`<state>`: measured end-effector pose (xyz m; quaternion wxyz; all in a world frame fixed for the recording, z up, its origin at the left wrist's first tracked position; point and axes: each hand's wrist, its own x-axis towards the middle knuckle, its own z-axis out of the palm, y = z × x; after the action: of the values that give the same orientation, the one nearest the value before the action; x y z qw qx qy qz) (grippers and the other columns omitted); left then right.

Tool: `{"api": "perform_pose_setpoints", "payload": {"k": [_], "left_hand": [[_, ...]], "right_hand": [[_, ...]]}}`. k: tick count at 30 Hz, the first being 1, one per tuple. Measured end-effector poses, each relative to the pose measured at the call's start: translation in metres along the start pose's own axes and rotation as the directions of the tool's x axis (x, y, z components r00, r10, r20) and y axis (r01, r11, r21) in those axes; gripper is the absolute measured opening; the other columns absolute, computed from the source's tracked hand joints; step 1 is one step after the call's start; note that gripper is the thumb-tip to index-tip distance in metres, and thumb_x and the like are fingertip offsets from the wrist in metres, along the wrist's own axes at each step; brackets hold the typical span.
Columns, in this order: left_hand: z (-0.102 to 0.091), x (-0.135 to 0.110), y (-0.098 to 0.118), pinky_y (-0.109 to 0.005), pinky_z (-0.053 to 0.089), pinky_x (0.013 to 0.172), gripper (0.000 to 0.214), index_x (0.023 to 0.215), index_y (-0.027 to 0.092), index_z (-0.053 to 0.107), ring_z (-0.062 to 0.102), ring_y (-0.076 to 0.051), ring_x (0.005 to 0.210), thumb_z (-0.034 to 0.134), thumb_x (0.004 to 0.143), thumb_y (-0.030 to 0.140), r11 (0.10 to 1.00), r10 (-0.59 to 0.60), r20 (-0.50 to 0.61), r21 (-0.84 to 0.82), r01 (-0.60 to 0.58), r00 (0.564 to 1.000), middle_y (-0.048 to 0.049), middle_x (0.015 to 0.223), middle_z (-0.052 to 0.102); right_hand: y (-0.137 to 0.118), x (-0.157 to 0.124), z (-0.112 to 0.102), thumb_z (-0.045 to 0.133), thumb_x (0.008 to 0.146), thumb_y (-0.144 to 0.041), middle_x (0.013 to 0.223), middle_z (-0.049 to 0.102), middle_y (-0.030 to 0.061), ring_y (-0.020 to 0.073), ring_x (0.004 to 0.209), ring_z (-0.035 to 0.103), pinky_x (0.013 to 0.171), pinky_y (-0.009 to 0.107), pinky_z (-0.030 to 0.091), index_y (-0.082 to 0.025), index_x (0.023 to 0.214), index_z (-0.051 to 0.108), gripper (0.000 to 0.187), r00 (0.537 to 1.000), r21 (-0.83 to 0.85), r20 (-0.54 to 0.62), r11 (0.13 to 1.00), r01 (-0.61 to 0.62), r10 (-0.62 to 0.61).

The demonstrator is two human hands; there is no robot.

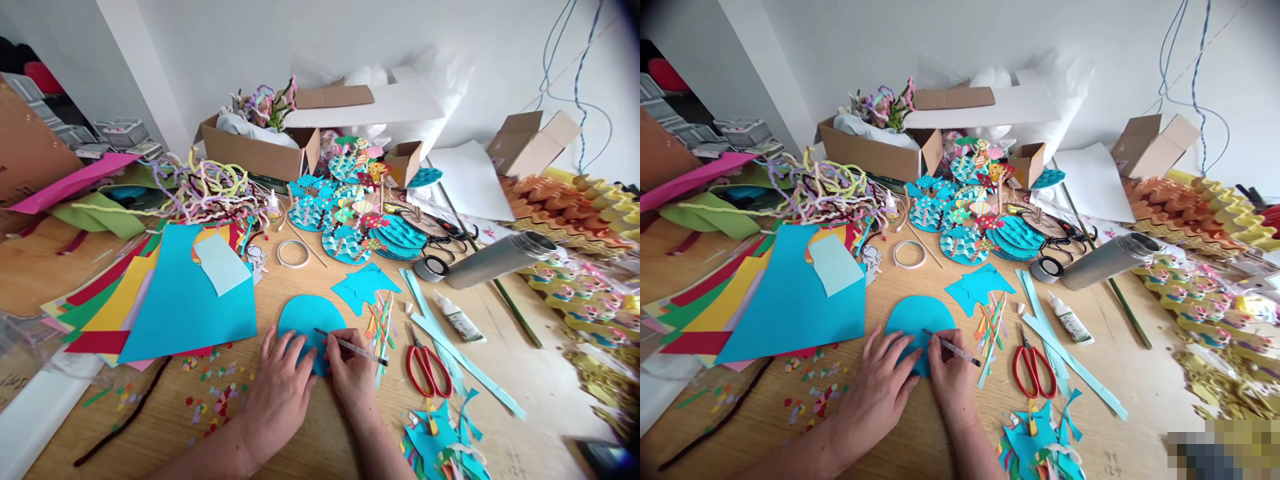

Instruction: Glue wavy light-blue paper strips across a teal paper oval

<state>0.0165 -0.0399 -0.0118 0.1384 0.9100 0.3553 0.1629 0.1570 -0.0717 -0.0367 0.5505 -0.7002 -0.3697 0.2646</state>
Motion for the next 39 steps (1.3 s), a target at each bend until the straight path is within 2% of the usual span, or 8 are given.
{"api": "perform_pose_setpoints", "payload": {"k": [14, 17, 21, 26, 29, 32, 34, 39], "left_hand": [[0.002, -0.001, -0.002, -0.061, 0.029, 0.109, 0.029, 0.117, 0.023, 0.059, 0.050, -0.028, 0.117, 0.049, 0.090, 0.025, 1.000, 0.017, -0.003, 0.026, -0.017, 1.000, -0.0065, 0.122, 0.060], [0.002, -0.001, -0.001, -0.061, 0.029, 0.108, 0.030, 0.118, 0.024, 0.058, 0.050, -0.028, 0.117, 0.049, 0.090, 0.025, 1.000, 0.017, -0.004, 0.024, -0.017, 1.000, -0.0062, 0.122, 0.059], [0.003, -0.001, -0.001, -0.061, 0.029, 0.108, 0.029, 0.117, 0.025, 0.059, 0.049, -0.028, 0.117, 0.049, 0.090, 0.025, 1.000, 0.011, -0.005, -0.005, -0.011, 1.000, -0.0048, 0.121, 0.059], [0.001, 0.001, -0.005, -0.056, 0.036, 0.104, 0.035, 0.124, 0.022, 0.053, 0.043, -0.031, 0.123, 0.051, 0.089, 0.026, 0.999, 0.002, -0.084, -0.048, -0.006, 0.996, -0.0096, 0.129, 0.053], [-0.002, 0.004, -0.010, -0.052, 0.040, 0.101, 0.042, 0.130, 0.017, 0.044, 0.042, -0.030, 0.124, 0.050, 0.090, 0.028, 0.995, -0.060, -0.206, -0.086, 0.043, 0.977, -0.0150, 0.132, 0.048], [-0.002, 0.008, -0.015, -0.049, 0.042, 0.100, 0.042, 0.132, 0.017, 0.038, 0.044, -0.028, 0.123, 0.046, 0.092, 0.026, 0.982, -0.149, -0.305, -0.155, 0.106, 0.941, -0.0165, 0.131, 0.047], [0.001, 0.009, -0.017, -0.048, 0.042, 0.101, 0.042, 0.135, 0.018, 0.035, 0.043, -0.028, 0.126, 0.042, 0.094, 0.025, 0.972, -0.184, -0.331, -0.203, 0.121, 0.926, -0.0165, 0.133, 0.045], [0.008, 0.008, -0.024, -0.046, 0.042, 0.102, 0.044, 0.138, 0.019, 0.031, 0.040, -0.027, 0.130, 0.040, 0.095, 0.024, 0.948, -0.202, -0.321, -0.303, 0.101, 0.925, -0.0166, 0.137, 0.041]], "right_hand": [[0.001, -0.001, 0.001, 0.058, 0.085, -0.044, 0.065, 0.062, 0.0008, 0.0119, 0.049, 0.054, 0.042, 0.022, 0.044, -0.020, 0.077, 0.054, 0.026, 1.000, 0.012, -0.008, 1.000, 0.003, -0.003], [0.000, -0.002, 0.000, 0.061, 0.084, -0.042, 0.064, 0.061, -0.0003, 0.0119, 0.049, 0.055, 0.042, 0.022, 0.045, -0.019, 0.078, 0.054, 0.025, 0.992, 0.073, -0.122, 0.997, 0.029, -0.020], [-0.004, -0.001, -0.003, 0.057, 0.087, -0.040, 0.076, 0.064, 0.0013, 0.0137, 0.061, 0.063, 0.057, 0.027, 0.052, -0.019, 0.091, 0.056, 0.022, 0.934, 0.180, -0.354, 0.976, 0.119, -0.049], [-0.008, 0.005, -0.006, 0.047, 0.093, -0.040, 0.095, 0.066, 0.0069, 0.0183, 0.084, 0.066, 0.080, 0.038, 0.051, -0.018, 0.105, 0.057, 0.028, 0.883, 0.151, -0.459, 0.971, 0.188, -0.100], [-0.008, 0.007, -0.005, 0.046, 0.093, -0.041, 0.097, 0.065, 0.0071, 0.0184, 0.085, 0.064, 0.081, 0.038, 0.050, -0.019, 0.104, 0.058, 0.028, 0.878, 0.157, -0.471, 0.970, 0.186, -0.092], [-0.006, 0.009, -0.003, 0.046, 0.093, -0.042, 0.097, 0.064, 0.0067, 0.0174, 0.081, 0.063, 0.076, 0.036, 0.050, -0.019, 0.101, 0.059, 0.028, 0.898, 0.171, -0.436, 0.975, 0.142, -0.055], [-0.005, 0.009, -0.002, 0.046, 0.093, -0.044, 0.097, 0.063, 0.0063, 0.0172, 0.082, 0.062, 0.076, 0.035, 0.050, -0.019, 0.100, 0.058, 0.028, 0.909, 0.171, -0.416, 0.979, 0.107, -0.026], [-0.003, 0.008, -0.002, 0.044, 0.092, -0.047, 0.097, 0.060, 0.0052, 0.0173, 0.085, 0.061, 0.077, 0.035, 0.049, -0.020, 0.102, 0.056, 0.031, 0.922, 0.123, -0.386, 0.991, 0.047, 0.004]]}}
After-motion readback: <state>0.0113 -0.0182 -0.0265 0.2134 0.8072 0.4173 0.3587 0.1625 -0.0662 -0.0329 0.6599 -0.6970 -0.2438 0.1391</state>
